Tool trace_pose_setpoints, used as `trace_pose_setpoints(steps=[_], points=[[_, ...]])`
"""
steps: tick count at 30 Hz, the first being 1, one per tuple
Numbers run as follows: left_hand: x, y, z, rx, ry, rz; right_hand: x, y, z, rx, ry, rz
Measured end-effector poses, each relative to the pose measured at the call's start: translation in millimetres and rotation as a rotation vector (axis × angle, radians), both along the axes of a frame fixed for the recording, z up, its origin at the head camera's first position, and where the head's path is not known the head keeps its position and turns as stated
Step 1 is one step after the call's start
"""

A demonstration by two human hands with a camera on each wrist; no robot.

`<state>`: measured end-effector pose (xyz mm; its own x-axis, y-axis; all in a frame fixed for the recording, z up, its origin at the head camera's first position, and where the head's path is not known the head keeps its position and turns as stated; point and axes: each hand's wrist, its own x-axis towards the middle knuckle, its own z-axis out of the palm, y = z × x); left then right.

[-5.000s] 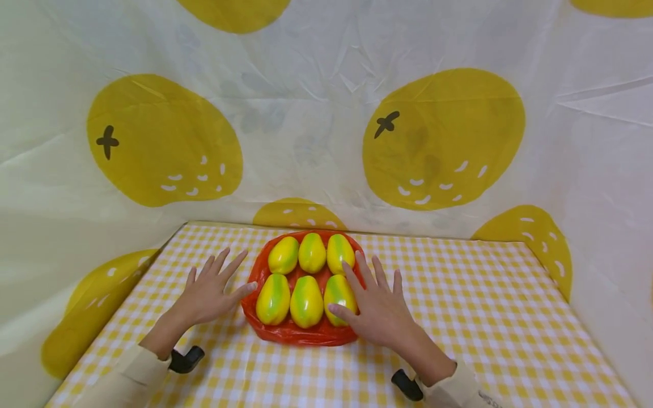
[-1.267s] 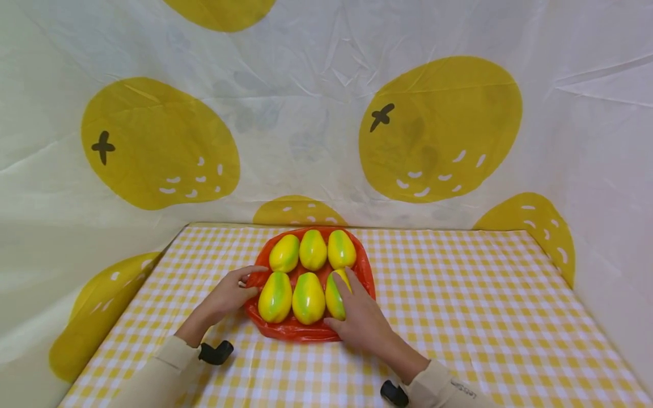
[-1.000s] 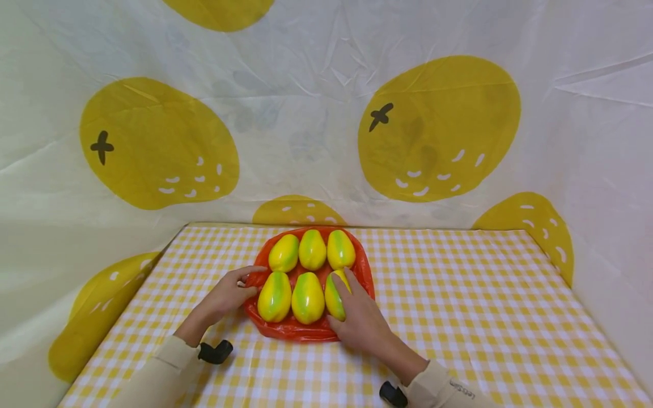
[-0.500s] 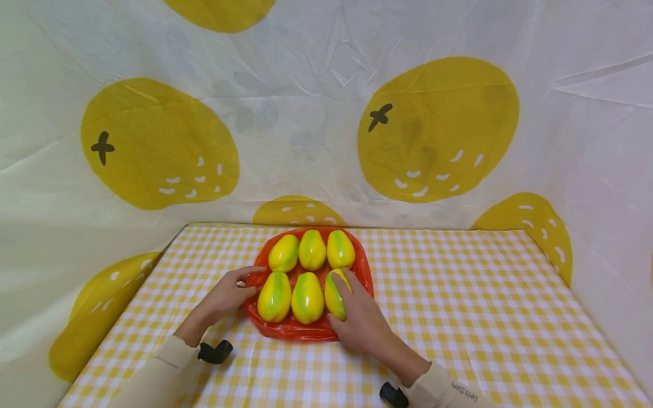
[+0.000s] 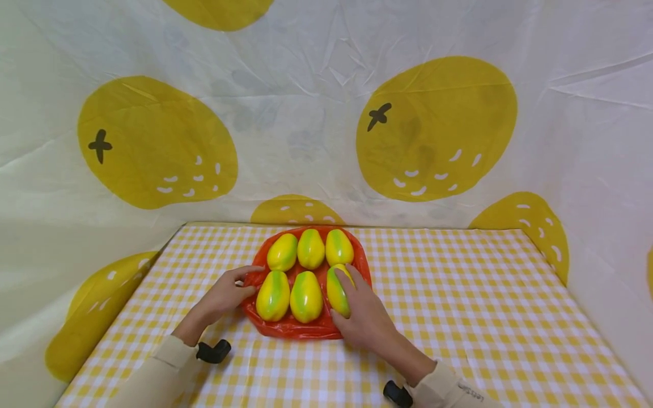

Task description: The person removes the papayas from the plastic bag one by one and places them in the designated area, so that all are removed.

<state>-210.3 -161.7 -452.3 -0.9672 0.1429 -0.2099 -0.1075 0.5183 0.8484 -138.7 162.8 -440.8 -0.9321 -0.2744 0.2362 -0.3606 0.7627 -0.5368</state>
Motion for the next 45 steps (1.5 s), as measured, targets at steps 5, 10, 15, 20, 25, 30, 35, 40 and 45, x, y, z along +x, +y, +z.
trace_pose_setpoints(steps=[5, 10, 15, 20, 25, 30, 35, 40, 45], points=[[1.1, 0.6, 1.2, -0.006, 0.004, -0.001, 0.3, 3, 1.8, 0.002, 0.019, 0.010], [1.7, 0.5, 3.2, -0.019, 0.010, -0.014, -1.1, 7, 5.0, 0.008, 0.012, 0.013], [1.4, -0.3, 3.5, -0.020, 0.005, -0.018, -2.7, 10, 7.3, 0.023, 0.002, 0.006], [1.0, -0.8, 3.0, -0.013, 0.000, -0.017, -3.6, 13, 9.4, 0.044, 0.001, -0.006], [2.1, -0.6, 2.8, -0.018, 0.000, -0.015, -3.5, 16, 12.5, 0.049, 0.015, -0.013], [2.9, 0.1, 3.0, -0.015, 0.002, -0.010, -3.6, 17, 14.8, 0.049, 0.019, -0.014], [1.4, 0.5, 0.9, -0.013, -0.001, -0.011, -3.2, 19, 15.7, 0.051, 0.031, -0.021], [1.1, 0.1, -0.3, -0.008, -0.006, -0.007, -4.3, 22, 17.6, 0.043, 0.037, -0.021], [2.3, -0.7, -0.1, -0.012, -0.001, -0.007, -5.7, 26, 21.1, 0.034, 0.016, -0.038]])
